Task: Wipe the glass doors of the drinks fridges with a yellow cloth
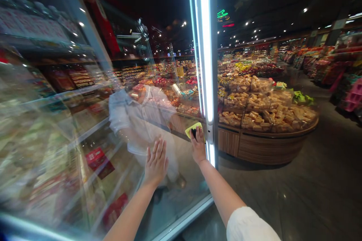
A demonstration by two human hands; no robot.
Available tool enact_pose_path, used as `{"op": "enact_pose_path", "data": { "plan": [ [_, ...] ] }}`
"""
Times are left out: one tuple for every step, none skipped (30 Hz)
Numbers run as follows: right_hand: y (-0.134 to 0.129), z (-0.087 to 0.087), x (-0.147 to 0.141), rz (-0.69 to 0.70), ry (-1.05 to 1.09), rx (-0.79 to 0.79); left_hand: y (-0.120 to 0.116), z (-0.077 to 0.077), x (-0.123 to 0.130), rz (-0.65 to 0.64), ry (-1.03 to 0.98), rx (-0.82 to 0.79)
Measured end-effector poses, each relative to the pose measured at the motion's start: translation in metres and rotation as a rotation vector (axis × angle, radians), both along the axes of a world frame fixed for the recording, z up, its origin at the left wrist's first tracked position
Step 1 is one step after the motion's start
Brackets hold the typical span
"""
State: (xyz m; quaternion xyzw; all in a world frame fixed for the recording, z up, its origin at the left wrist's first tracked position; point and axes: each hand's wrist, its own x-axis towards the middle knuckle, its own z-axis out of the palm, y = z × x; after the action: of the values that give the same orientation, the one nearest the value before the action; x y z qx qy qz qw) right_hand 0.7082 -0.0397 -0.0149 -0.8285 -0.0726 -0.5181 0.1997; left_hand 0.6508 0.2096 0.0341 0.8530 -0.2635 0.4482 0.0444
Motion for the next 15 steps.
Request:
{"op": "enact_pose_path", "data": {
  "plan": [
    [-0.004, -0.009, -0.004, 0.014, 0.027, 0.006, 0.0, -0.001, 0.0, 0.004, -0.004, 0.0],
    [-0.008, -0.016, -0.006, 0.018, 0.043, 0.024, 0.0, -0.002, 0.0, 0.009, -0.007, 0.001],
    [-0.012, -0.021, -0.007, 0.013, 0.049, 0.048, 0.001, -0.002, 0.0, 0.014, -0.01, 0.003],
    [-0.014, -0.022, -0.007, 0.004, 0.049, 0.069, 0.001, -0.002, 0.0, 0.019, -0.014, 0.005],
    [-0.015, -0.022, -0.004, -0.003, 0.047, 0.086, 0.0, -0.002, 0.0, 0.023, -0.017, 0.006],
    [-0.013, -0.021, -0.002, -0.011, 0.045, 0.105, 0.0, -0.002, 0.0, 0.025, -0.019, 0.006],
    [-0.01, -0.019, 0.001, -0.02, 0.042, 0.127, -0.001, -0.002, 0.0, 0.027, -0.019, 0.004],
    [-0.005, -0.019, 0.003, -0.026, 0.041, 0.148, -0.002, -0.003, 0.0, 0.029, -0.018, 0.002],
    [0.0, -0.022, 0.003, -0.025, 0.046, 0.158, -0.003, -0.003, 0.001, 0.03, -0.015, 0.001],
    [0.004, -0.026, 0.002, -0.012, 0.055, 0.152, -0.003, -0.004, 0.0, 0.031, -0.01, 0.002],
    [0.006, -0.033, -0.001, 0.011, 0.068, 0.131, -0.004, -0.005, 0.0, 0.032, -0.004, 0.004],
    [0.006, -0.041, -0.004, 0.039, 0.082, 0.099, -0.003, -0.007, 0.0, 0.035, 0.004, 0.007],
    [0.004, -0.049, -0.008, 0.064, 0.094, 0.066, -0.003, -0.009, -0.001, 0.038, 0.012, 0.009],
    [0.0, -0.056, -0.011, 0.08, 0.102, 0.046, -0.002, -0.011, -0.002, 0.041, 0.02, 0.011],
    [-0.005, -0.06, -0.013, 0.081, 0.106, 0.045, 0.0, -0.013, -0.002, 0.043, 0.028, 0.013]
  ]
}}
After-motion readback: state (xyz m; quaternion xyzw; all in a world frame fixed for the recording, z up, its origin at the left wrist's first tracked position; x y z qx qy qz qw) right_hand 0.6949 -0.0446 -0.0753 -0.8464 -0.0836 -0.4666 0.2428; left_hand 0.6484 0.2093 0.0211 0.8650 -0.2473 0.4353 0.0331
